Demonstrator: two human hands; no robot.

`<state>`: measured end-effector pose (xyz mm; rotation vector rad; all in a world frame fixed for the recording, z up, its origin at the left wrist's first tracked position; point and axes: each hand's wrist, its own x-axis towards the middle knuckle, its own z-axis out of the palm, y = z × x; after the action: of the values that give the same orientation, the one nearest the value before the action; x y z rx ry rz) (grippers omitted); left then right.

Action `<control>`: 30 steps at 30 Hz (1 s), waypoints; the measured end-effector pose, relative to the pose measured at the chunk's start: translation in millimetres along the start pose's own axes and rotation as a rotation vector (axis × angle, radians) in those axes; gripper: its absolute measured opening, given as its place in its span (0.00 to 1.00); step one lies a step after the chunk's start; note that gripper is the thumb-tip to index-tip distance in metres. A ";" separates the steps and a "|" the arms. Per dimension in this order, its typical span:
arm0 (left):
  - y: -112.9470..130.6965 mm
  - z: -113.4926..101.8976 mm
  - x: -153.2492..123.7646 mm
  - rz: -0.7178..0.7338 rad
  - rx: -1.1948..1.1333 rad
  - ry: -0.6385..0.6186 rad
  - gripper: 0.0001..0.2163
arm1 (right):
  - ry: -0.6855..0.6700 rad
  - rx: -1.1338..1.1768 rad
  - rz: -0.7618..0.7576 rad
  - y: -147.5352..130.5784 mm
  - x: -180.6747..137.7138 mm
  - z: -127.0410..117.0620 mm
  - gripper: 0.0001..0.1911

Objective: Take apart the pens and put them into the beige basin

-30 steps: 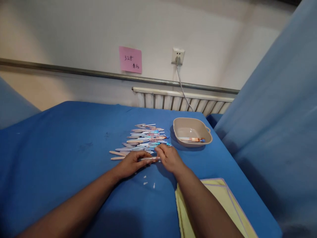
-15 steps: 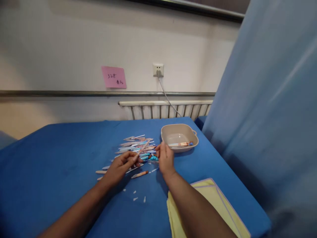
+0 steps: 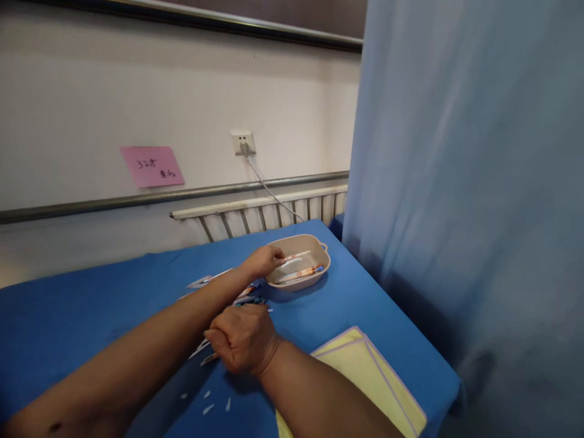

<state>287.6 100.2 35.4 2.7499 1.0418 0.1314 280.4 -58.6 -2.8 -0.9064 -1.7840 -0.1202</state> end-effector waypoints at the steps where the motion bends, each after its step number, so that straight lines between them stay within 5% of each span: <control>1: 0.9 5.0 5.9 -0.012 0.030 -0.026 0.09 | 0.001 -0.005 -0.002 0.4 0.4 -0.7 0.18; 10: 8.7 32.1 38.9 -0.106 0.223 -0.254 0.15 | 0.079 -0.124 -0.006 10.5 3.5 -7.1 0.20; 18: 5.5 37.8 41.0 -0.055 0.104 -0.269 0.14 | 0.076 -0.155 0.013 12.9 1.1 -4.8 0.19; 22: 4.8 36.9 37.0 -0.011 -0.044 -0.139 0.10 | 0.058 -0.156 0.024 12.3 0.2 -4.3 0.19; 26: 19.6 1.7 27.2 0.004 -0.243 0.160 0.11 | -0.009 -0.141 -0.043 8.0 -1.3 0.0 0.19; 28: 23.4 -17.7 3.2 -0.019 -0.339 0.326 0.15 | -0.027 -0.130 -0.057 6.8 -3.1 3.0 0.18; 30: 5.2 -16.6 -54.5 -0.033 -0.437 0.498 0.16 | -0.018 -0.104 0.003 8.0 -5.7 5.4 0.19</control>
<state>247.6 62.7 52.0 2.3423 1.0100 0.9561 282.0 -53.3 -12.5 -0.9867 -1.8067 -0.2047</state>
